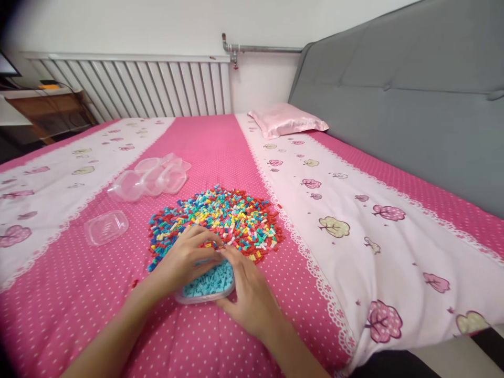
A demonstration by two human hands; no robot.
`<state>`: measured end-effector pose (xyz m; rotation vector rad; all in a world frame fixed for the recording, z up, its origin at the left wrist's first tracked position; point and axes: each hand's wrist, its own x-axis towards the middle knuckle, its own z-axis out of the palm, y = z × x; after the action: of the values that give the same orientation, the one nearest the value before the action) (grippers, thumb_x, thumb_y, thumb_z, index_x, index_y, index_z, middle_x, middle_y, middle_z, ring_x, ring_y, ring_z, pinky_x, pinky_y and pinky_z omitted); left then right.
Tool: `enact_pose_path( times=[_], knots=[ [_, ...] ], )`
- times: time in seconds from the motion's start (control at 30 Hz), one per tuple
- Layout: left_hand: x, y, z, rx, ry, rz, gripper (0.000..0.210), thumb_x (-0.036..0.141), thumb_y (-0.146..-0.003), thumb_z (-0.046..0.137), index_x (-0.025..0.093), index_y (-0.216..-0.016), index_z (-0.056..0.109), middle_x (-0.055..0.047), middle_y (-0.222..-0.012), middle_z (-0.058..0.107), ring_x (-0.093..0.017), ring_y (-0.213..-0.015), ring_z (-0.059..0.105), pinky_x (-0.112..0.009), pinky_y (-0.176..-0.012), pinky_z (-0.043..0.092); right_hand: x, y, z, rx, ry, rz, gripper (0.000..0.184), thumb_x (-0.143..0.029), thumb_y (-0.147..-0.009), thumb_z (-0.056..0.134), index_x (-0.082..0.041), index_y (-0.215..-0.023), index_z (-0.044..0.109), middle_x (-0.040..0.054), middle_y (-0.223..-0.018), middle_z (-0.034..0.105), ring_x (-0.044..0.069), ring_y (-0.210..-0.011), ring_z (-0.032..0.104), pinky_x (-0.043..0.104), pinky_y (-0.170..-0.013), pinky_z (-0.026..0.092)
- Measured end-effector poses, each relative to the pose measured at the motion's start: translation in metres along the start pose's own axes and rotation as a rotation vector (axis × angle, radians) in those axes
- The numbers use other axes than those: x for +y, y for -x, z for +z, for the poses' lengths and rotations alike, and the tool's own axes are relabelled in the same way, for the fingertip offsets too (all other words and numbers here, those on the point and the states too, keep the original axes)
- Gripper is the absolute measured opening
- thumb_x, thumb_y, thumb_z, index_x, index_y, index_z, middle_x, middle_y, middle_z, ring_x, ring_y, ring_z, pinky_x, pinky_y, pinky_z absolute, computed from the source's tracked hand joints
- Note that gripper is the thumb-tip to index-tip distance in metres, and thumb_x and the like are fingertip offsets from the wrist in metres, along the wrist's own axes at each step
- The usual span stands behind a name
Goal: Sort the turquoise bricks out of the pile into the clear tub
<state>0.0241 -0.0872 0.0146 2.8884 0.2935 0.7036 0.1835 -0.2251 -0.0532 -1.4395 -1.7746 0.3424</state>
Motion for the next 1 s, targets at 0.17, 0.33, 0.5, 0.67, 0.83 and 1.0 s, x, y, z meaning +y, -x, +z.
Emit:
enact_pose_path(
  times=[0.17,0.33,0.5,0.67,0.83,1.0],
  knots=[
    [0.0,0.001,-0.003,-0.016,-0.059,0.006,0.007,0.025,-0.094,0.067,0.023,-0.093,0.075,-0.005,-0.111,0.07,-0.024,-0.102,0.055,-0.039,-0.089,0.041,-0.001,-0.001,-0.001,-0.003,0.0,0.008,0.085,-0.024,-0.084,0.072,-0.027,-0.154,0.023,0.0132,-0.154,0.047,0.029,-0.142,0.046,0.049,-0.116,0.043],
    [0.002,0.003,-0.006,-0.073,-0.079,-0.046,0.012,0.032,-0.095,0.065,0.024,-0.096,0.073,-0.006,-0.117,0.068,-0.026,-0.105,0.054,-0.044,-0.093,0.04,-0.001,-0.001,-0.002,-0.016,-0.013,0.011,0.083,-0.027,-0.087,0.071,-0.027,-0.154,0.023,0.0133,-0.155,0.045,0.029,-0.144,0.044,0.051,-0.117,0.042],
    [0.001,0.004,-0.009,-0.056,-0.042,-0.062,0.01,0.031,-0.093,0.067,0.025,-0.098,0.073,-0.006,-0.12,0.067,-0.026,-0.107,0.053,-0.042,-0.094,0.04,-0.002,-0.001,-0.003,-0.017,-0.028,0.016,0.081,-0.025,-0.087,0.071,-0.025,-0.153,0.024,0.0133,-0.155,0.045,0.029,-0.144,0.044,0.05,-0.117,0.042],
    [0.003,0.004,-0.006,-0.054,-0.052,-0.045,0.008,0.028,-0.093,0.068,0.027,-0.09,0.075,-0.004,-0.118,0.068,-0.026,-0.106,0.054,-0.042,-0.093,0.038,-0.003,-0.001,-0.003,-0.016,-0.047,0.017,0.078,-0.024,-0.085,0.072,-0.025,-0.15,0.028,0.0133,-0.154,0.046,0.028,-0.144,0.044,0.049,-0.117,0.041],
    [-0.006,0.006,-0.013,0.026,0.02,-0.125,0.011,0.035,-0.093,0.067,0.027,-0.091,0.074,-0.004,-0.114,0.07,-0.024,-0.105,0.057,-0.042,-0.095,0.038,-0.003,-0.003,-0.004,-0.027,-0.047,0.043,0.071,-0.026,-0.086,0.071,-0.023,-0.147,0.034,0.0153,-0.154,0.046,0.029,-0.144,0.043,0.05,-0.116,0.042],
    [-0.057,0.026,-0.034,0.469,0.0,-0.655,0.024,0.042,-0.088,0.06,0.022,-0.078,0.07,-0.003,-0.088,0.072,-0.021,-0.088,0.064,-0.035,-0.087,0.048,-0.004,-0.002,-0.005,-0.059,-0.026,0.067,0.058,-0.032,-0.089,0.069,-0.022,-0.142,0.045,0.0165,-0.155,0.046,0.032,-0.144,0.045,0.052,-0.115,0.043]
  ],
)
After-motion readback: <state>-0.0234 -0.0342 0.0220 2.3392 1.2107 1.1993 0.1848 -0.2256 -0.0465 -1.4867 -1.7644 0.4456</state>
